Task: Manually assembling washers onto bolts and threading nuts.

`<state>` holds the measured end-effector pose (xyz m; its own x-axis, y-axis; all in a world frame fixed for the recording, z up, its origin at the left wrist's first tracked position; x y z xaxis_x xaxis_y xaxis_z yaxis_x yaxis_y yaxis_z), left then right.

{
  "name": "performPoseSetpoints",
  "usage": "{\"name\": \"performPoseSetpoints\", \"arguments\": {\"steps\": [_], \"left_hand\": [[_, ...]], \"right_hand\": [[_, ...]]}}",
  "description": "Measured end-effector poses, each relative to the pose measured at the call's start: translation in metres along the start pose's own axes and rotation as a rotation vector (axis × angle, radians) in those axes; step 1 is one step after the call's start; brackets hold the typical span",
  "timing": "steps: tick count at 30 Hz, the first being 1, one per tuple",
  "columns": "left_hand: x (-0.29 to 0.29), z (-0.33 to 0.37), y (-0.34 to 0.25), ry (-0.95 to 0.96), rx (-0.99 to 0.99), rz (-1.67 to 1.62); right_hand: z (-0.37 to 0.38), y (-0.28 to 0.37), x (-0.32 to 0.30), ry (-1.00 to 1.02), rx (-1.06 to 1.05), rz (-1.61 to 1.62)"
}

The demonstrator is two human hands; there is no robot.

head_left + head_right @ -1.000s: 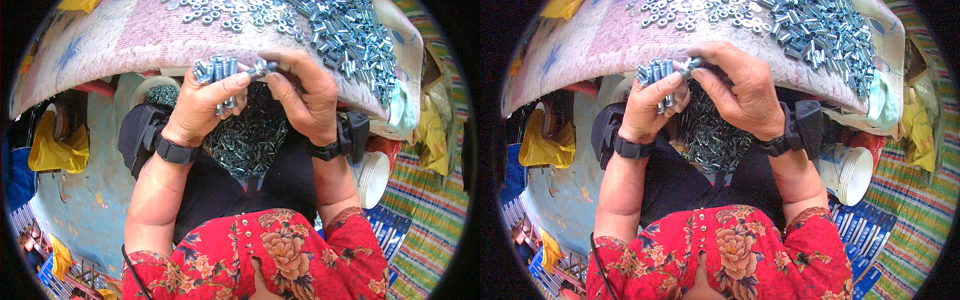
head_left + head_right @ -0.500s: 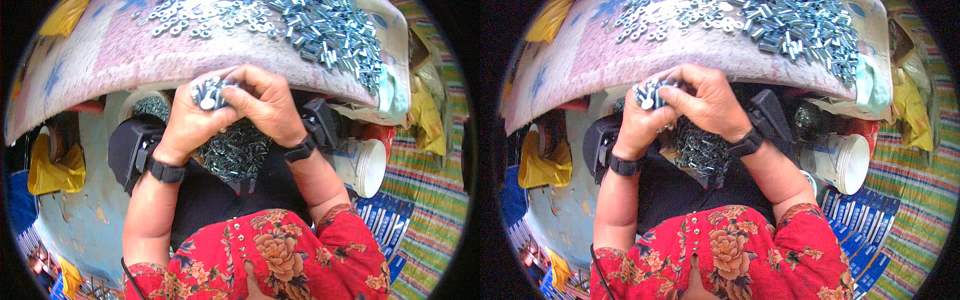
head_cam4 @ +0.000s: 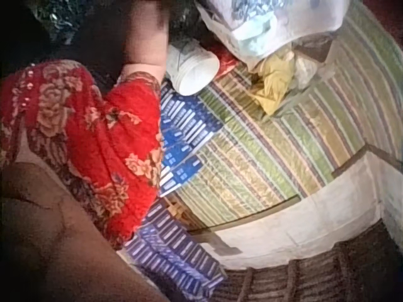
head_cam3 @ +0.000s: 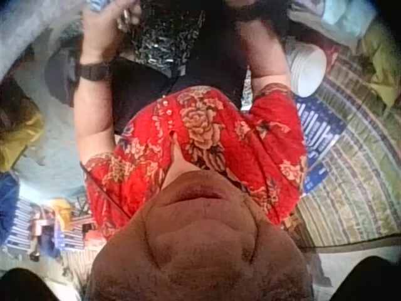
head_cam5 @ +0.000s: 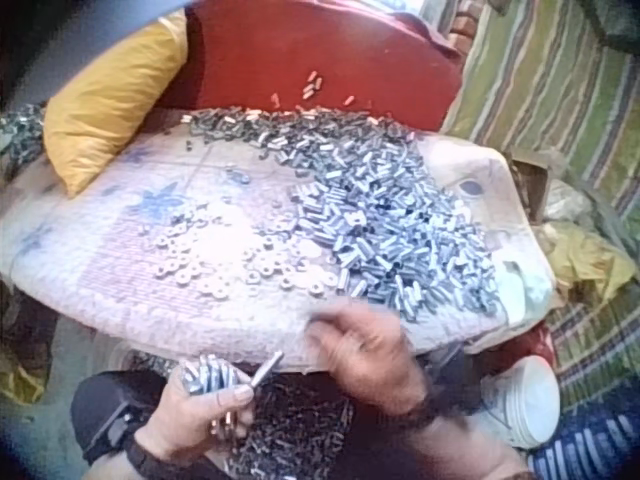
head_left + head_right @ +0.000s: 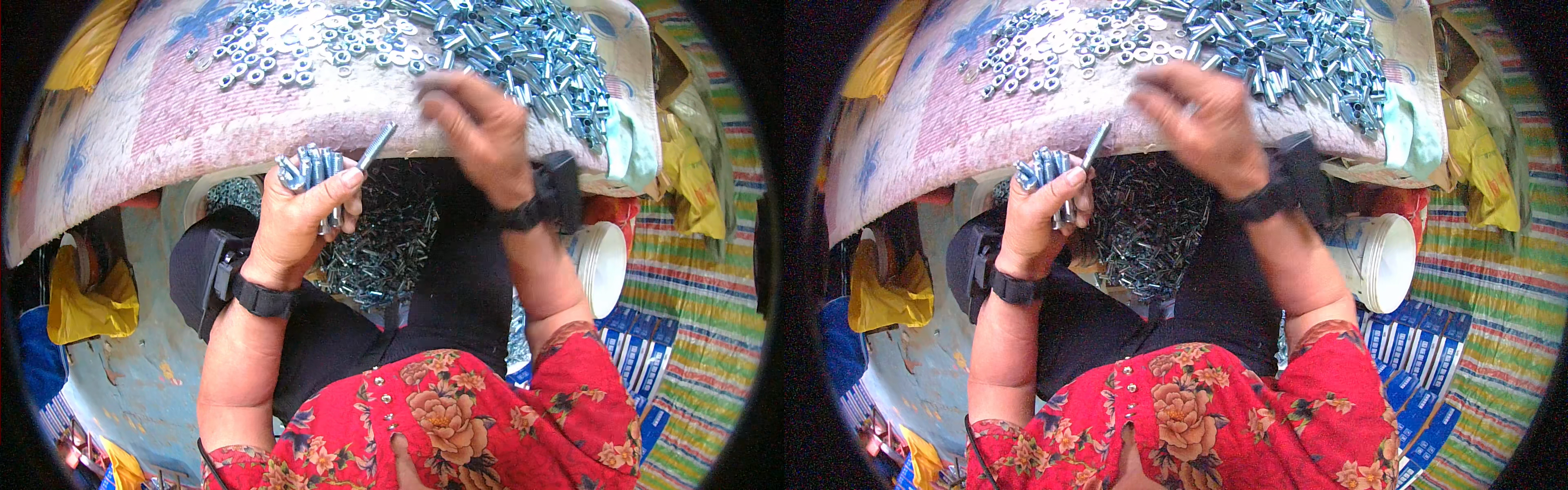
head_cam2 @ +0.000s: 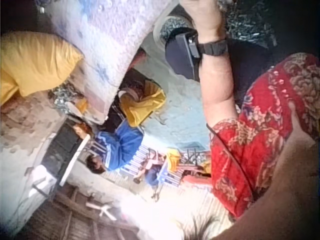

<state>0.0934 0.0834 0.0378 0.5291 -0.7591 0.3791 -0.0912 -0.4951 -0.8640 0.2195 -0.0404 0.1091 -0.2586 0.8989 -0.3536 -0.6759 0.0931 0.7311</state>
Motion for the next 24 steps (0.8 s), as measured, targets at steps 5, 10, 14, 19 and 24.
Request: {"name": "performPoseSetpoints", "arguments": {"steps": [5, 10, 14, 19, 24], "left_hand": [[0.006, 0.003, -0.002, -0.018, -0.033, -0.033], [0.003, 0.004, 0.0, -0.038, -0.051, -0.037], [0.002, 0.005, 0.0, -0.046, -0.038, -0.048], [-0.002, 0.007, 0.003, -0.062, -0.024, -0.075], [0.002, 0.004, -0.002, -0.063, -0.02, -0.081]], "right_hand": [[0.043, -0.045, -0.025, 0.234, -0.598, -0.696], [0.052, -0.069, -0.009, 0.433, -0.602, -0.702], [0.054, -0.068, -0.009, 0.526, -0.661, -0.688], [0.059, -0.066, -0.008, 0.587, -0.637, -0.752], [0.056, -0.027, -0.026, 0.338, -0.112, -0.309]]}}
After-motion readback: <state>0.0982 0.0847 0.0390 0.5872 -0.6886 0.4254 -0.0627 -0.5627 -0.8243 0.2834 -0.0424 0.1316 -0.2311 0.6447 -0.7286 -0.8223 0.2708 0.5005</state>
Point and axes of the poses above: each hand's wrist, its own z-axis towards the middle knuckle, its own x-axis out of the palm, y = z × x, the point moved 5 cm from there along z, towards the middle knuckle, and after that the axes turned 14 degrees about -y, right-handed, at the moved point
